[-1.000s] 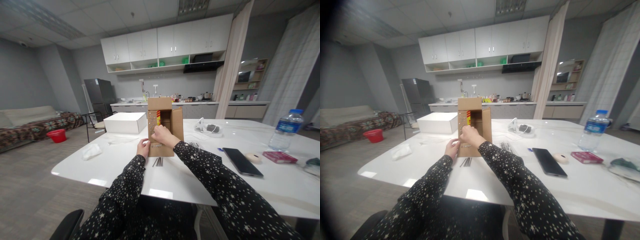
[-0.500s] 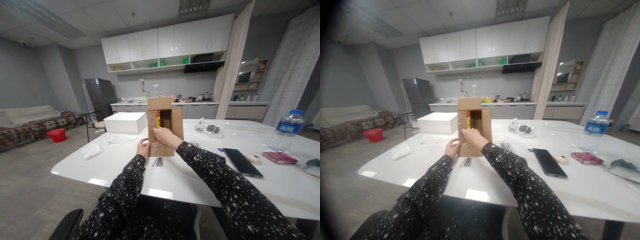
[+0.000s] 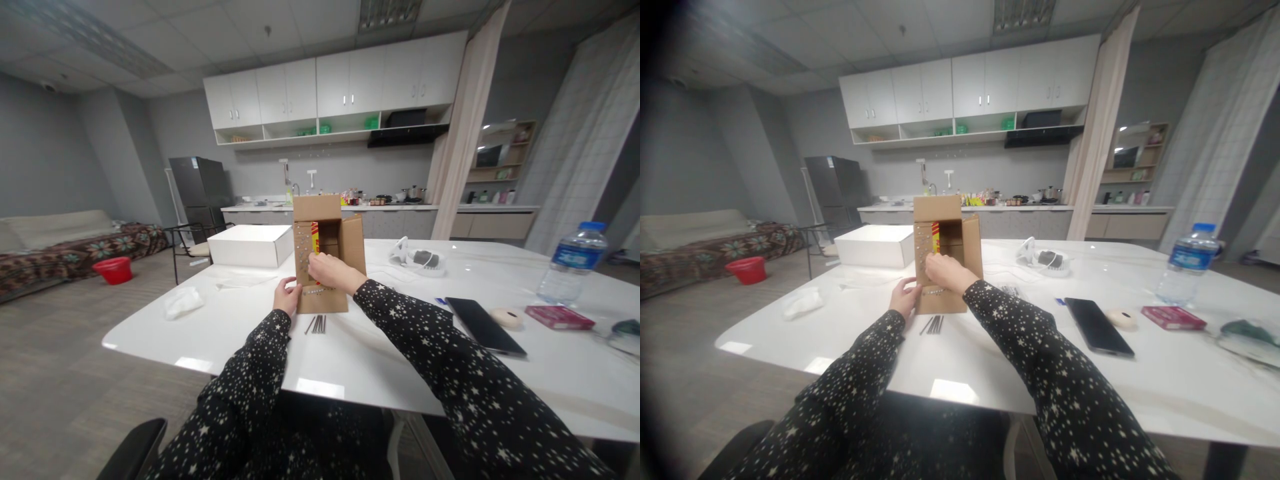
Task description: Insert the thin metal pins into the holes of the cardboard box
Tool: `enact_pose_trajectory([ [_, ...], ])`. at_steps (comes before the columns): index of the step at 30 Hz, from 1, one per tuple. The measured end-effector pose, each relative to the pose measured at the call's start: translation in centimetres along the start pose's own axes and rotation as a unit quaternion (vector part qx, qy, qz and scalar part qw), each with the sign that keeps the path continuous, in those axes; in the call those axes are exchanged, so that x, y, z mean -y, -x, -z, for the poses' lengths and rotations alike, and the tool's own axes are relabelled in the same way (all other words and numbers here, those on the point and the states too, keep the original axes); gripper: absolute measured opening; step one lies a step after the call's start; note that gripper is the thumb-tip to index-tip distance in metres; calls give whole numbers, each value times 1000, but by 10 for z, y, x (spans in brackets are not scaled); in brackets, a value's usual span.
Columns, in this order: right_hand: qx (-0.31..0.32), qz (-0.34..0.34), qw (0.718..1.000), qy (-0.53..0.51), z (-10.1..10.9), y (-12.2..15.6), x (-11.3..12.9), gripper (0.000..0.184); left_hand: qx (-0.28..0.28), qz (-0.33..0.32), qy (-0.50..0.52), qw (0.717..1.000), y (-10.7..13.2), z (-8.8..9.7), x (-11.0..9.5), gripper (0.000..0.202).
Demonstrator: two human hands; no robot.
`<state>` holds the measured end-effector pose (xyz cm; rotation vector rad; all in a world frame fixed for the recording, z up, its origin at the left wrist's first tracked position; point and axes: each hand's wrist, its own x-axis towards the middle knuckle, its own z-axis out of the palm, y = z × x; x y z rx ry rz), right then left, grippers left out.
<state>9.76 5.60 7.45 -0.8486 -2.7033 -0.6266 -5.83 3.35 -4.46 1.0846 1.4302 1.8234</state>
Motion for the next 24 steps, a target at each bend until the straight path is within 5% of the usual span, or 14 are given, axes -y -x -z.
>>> enact_pose_trajectory([
  [11, 49, 90, 995, 12, 7, 0, -12, 25, 9, -3, 7, 1000, -1, 1, 1, 49],
  [19, 34, 6, 993, -113, 7, -2, -19, 25, 20, -3, 18, 1000, -1, 1, 3, 54],
  [24, 29, 13, 997, -76, 1, 1, -16, 18, 18, -5, -1, 1000, 1, 2, 0, 53],
])
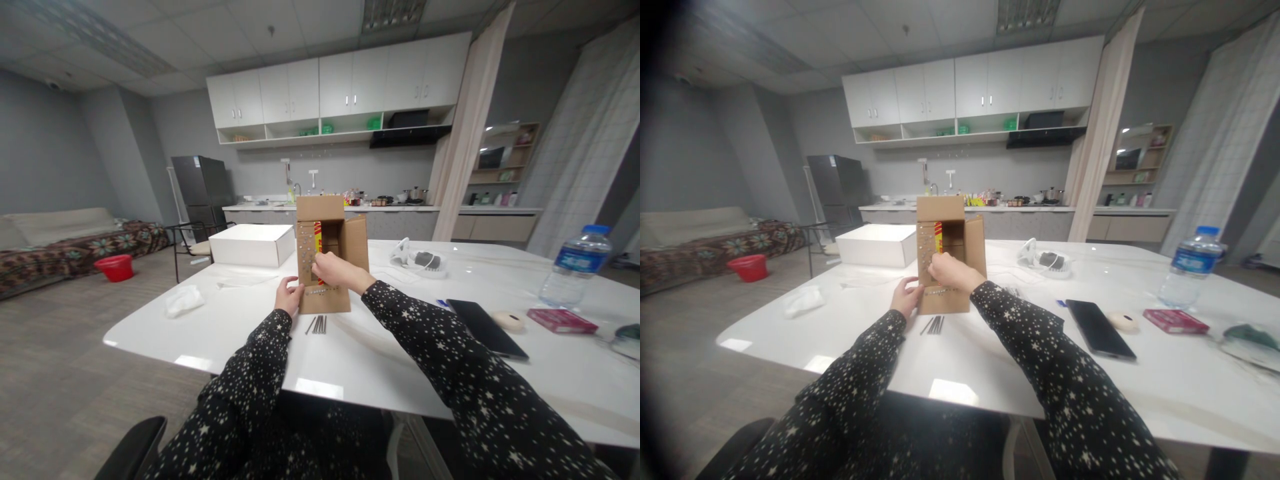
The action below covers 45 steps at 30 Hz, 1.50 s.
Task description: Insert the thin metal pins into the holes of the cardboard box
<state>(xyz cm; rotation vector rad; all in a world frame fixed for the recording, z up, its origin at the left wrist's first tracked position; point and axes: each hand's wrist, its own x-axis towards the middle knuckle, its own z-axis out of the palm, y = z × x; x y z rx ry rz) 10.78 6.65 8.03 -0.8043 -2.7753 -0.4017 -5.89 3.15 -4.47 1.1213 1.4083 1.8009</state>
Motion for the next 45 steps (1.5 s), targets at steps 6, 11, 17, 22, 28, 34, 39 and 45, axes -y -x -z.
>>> enact_pose_trajectory([
  [6, -2, 2, 999, -35, 3, -1, 1, 28, -5, 12, -22, 1000, 3, -1, -6, 46],
  [11, -9, -44, 995, -92, 3, 0, 0, 40, -4, 9, -23, 1000, 4, -1, -7, 45],
  [17, -18, -10, 999, -48, -2, 2, 3, 28, -4, 5, 11, 1000, 3, 0, -4, 53],
  [22, -19, -55, 993, -103, 4, 6, 1, 37, 10, 3, 10, 1000, 5, 1, -7, 52],
  [28, 9, -19, 996, -90, 7, 13, -1, 28, 14, 5, 6, 1000, 5, 1, -8, 51],
  [34, -29, 35, 999, -5, 8, 20, -4, 18, 13, 0, -4, 1000, 4, 1, -5, 48],
  [39, -42, 33, 998, 42, 14, 14, -3, 20, 11, 1, -10, 1000, 8, -1, -8, 45],
  [45, -22, 30, 999, -5, 14, 9, 0, 18, -4, -2, -25, 1000, 7, -4, -10, 50],
])
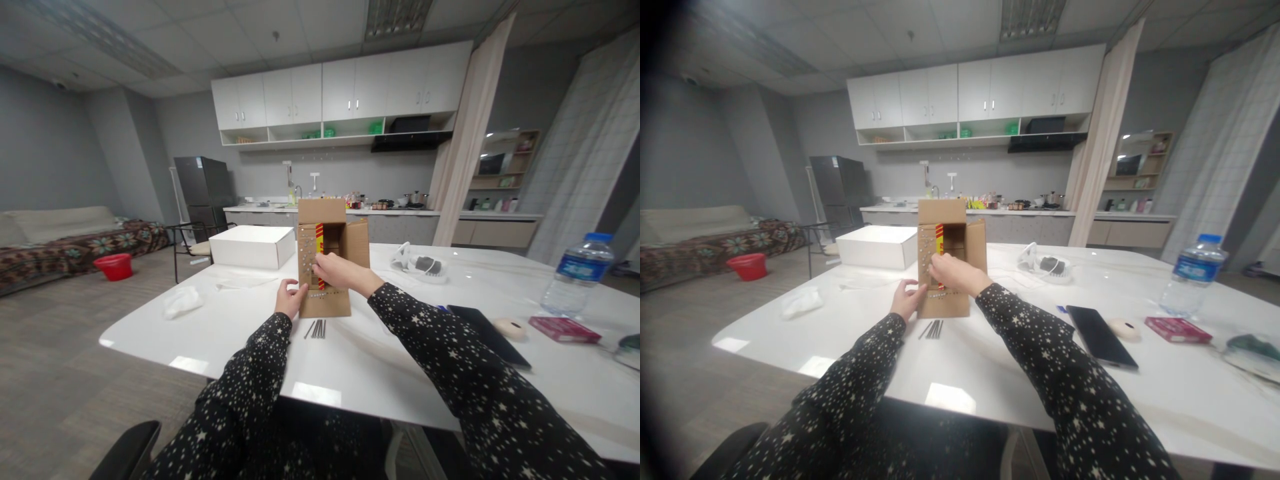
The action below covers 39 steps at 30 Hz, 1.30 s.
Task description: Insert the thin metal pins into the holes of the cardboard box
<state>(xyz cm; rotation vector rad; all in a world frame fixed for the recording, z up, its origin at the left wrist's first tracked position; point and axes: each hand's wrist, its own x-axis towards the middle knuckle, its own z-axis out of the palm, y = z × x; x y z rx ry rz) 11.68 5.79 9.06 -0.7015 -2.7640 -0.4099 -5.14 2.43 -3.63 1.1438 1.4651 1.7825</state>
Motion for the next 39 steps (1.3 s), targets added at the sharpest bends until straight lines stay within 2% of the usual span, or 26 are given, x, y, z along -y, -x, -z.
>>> enact_pose_trajectory([
  [5, 2, 0, 1000, -17, -4, -2, -1, 18, 1, -6, -9, 1000, -1, -2, -1, 47],
  [11, -7, -72, 993, -96, -3, -2, -1, 31, -1, -13, -14, 1000, -1, -1, 0, 46],
  [18, -40, -97, 980, -167, -4, 2, -4, 30, -1, -16, -26, 1000, -4, -2, 4, 43],
  [22, -52, -88, 984, -149, -5, 3, 2, 27, -11, -11, -29, 999, -3, -3, 2, 42],
  [28, -89, -105, 976, -167, 19, 1, 6, 26, -12, -1, -14, 1000, -3, -1, 0, 43],
  [30, -85, -129, 973, -173, 30, 7, 5, 23, -10, 6, -11, 1000, -4, 1, 3, 44],
  [33, -43, -146, 961, -231, 37, 27, 2, 23, -9, 14, -7, 1000, -7, 4, 9, 48],
  [39, 14, -173, 967, -187, 26, 80, -5, 20, 0, 57, 38, 998, -8, 6, 12, 56],
])
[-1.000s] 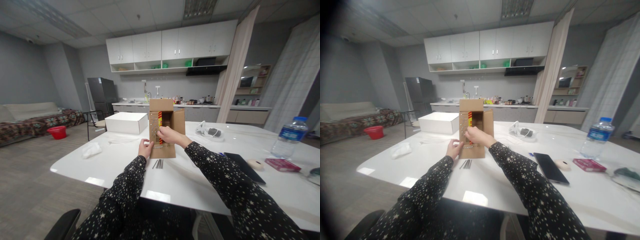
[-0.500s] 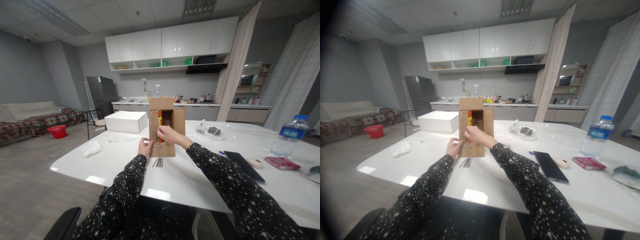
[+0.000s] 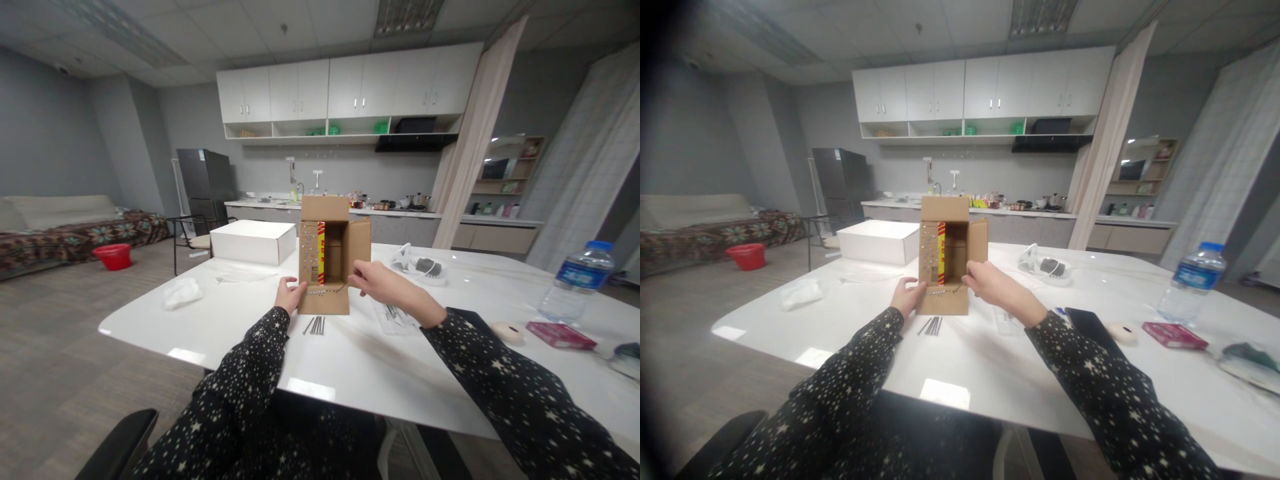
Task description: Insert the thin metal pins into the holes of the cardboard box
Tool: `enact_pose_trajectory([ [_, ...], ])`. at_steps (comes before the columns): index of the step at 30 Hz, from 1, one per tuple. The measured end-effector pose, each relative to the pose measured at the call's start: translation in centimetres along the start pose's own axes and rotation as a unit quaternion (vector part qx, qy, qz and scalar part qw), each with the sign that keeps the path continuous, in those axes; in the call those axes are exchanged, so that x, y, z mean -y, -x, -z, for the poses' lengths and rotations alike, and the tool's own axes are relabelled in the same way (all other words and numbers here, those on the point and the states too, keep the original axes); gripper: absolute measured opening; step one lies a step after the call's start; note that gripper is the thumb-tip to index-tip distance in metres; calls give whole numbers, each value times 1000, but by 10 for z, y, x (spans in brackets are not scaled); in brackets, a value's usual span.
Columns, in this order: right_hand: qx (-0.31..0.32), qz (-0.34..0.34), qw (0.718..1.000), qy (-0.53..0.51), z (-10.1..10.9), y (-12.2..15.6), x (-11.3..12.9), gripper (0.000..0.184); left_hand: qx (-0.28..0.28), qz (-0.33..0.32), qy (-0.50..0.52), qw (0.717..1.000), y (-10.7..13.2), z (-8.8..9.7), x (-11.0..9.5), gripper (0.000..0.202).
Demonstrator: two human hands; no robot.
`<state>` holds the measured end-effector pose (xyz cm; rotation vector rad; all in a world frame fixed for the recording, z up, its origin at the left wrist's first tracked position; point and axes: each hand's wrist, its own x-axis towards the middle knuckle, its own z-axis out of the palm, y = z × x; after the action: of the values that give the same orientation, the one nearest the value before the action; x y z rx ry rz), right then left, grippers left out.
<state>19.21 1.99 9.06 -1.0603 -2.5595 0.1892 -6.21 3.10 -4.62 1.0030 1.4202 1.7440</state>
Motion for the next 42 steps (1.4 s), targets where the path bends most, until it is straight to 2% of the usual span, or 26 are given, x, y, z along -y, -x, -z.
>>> enact_pose_trajectory([
  [4, -8, -21, 999, 24, -6, 11, -10, 18, -31, 76, 37, 996, 10, -5, -10, 59],
  [7, -38, -22, 998, 46, -10, 12, -8, 17, -19, 113, 61, 992, 20, -9, -18, 58],
  [13, -26, -37, 994, 95, -13, 13, -1, 17, 18, 119, 87, 989, 25, -9, -18, 53],
  [20, -21, -39, 987, 154, -25, 10, -12, 20, 46, 123, 61, 989, 22, -7, -17, 41],
  [24, -22, -33, 987, 157, -29, 10, -15, 23, 79, 132, 53, 987, 23, -6, -21, 35],
  [32, -24, -38, 989, 142, -18, 16, -8, 22, 110, 149, 64, 981, 22, -2, -23, 33],
  [37, -24, -43, 986, 156, -21, 16, -11, 22, 114, 154, 71, 979, 20, 0, -22, 35],
  [42, -27, -31, 985, 166, -23, 15, -13, 21, 153, 165, 108, 968, 19, 1, -22, 34],
])
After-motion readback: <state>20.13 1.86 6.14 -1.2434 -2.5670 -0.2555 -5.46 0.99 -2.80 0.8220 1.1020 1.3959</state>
